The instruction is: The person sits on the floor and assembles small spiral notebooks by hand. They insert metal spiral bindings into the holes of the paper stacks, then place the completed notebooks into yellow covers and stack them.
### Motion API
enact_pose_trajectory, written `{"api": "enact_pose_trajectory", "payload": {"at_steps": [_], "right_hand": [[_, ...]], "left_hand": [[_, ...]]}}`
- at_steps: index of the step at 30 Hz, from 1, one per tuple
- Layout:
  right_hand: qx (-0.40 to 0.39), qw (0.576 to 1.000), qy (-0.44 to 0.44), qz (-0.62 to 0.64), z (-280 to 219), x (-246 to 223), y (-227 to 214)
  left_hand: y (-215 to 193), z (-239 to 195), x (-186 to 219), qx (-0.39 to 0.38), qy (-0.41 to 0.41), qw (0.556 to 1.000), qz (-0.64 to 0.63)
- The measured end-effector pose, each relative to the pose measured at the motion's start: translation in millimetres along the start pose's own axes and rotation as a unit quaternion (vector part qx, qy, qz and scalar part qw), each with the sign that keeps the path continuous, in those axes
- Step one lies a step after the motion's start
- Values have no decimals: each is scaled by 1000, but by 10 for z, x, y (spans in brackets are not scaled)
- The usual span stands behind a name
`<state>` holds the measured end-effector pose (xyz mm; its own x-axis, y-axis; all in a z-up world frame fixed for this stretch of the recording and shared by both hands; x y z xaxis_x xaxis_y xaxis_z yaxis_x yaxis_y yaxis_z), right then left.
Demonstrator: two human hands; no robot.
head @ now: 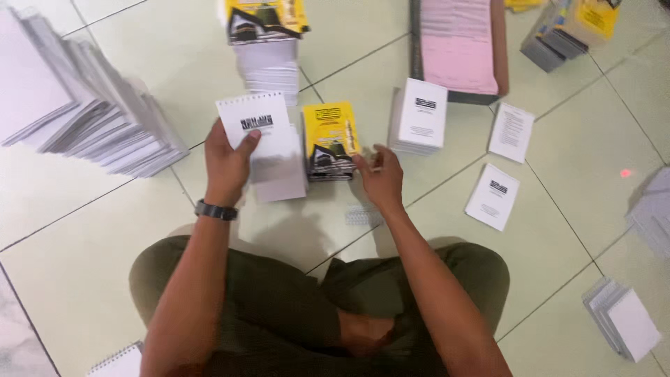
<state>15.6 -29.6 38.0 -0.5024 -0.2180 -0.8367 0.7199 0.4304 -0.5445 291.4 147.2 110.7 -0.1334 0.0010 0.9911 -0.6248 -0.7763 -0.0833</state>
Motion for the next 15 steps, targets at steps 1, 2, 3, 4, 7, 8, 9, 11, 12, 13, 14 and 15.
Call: {"api": "enact_pose_trajectory", "payload": {"at_steps": [1, 2, 3, 4, 7, 8, 9, 11, 12, 13, 14, 15], "right_hand": [[-6, 1000, -1, -4, 109, 46, 119], [23, 999, -19, -42, 214, 66, 186], [52, 995, -40, -78, 332, 69, 263], [46, 995, -44, -81, 300, 97, 291], [87, 988, -48, -116, 363, 44, 248], [103, 989, -20, -101, 369, 48, 210], [120, 989, 15, -85, 317, 88, 163], [117, 991, 41, -58, 376, 255, 176], [120, 990, 68, -28, 417, 356, 164], [119, 990, 67, -29, 363, 215, 117], [108, 993, 46, -32, 319, 51, 75], [97, 994, 27, -35, 263, -104, 29]], "left_hand": [[-34, -12, -84, 6, -4, 1000, -2], [-75, -27, -229, 16, -53, 998, -43], [-117, -35, -366, 26, -99, 991, -85], [-115, -74, -378, 34, -101, 991, -87], [-85, -43, -543, 56, -155, 969, -182], [-81, -11, -661, 65, -160, 966, -194], [-63, -14, -784, 69, -167, 962, -203], [-37, -36, -736, 67, -180, 962, -194], [3, -28, -701, 59, -189, 963, -185], [-19, -51, -618, 60, -188, 962, -186], [-11, -79, -549, 48, -203, 961, -180], [3, -117, -481, 36, -218, 960, -174]]}}
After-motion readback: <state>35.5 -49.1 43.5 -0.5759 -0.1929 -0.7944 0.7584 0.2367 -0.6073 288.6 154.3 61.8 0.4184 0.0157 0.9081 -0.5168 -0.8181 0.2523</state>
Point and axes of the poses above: each hand's wrist, its own z-axis towards the middle knuckle, its own y-axis out of the palm, x = y × z, the point moved 7 cm from there along z, towards the middle knuckle, and after that the axes turned 5 degrees about -y, right-handed, at the moved point
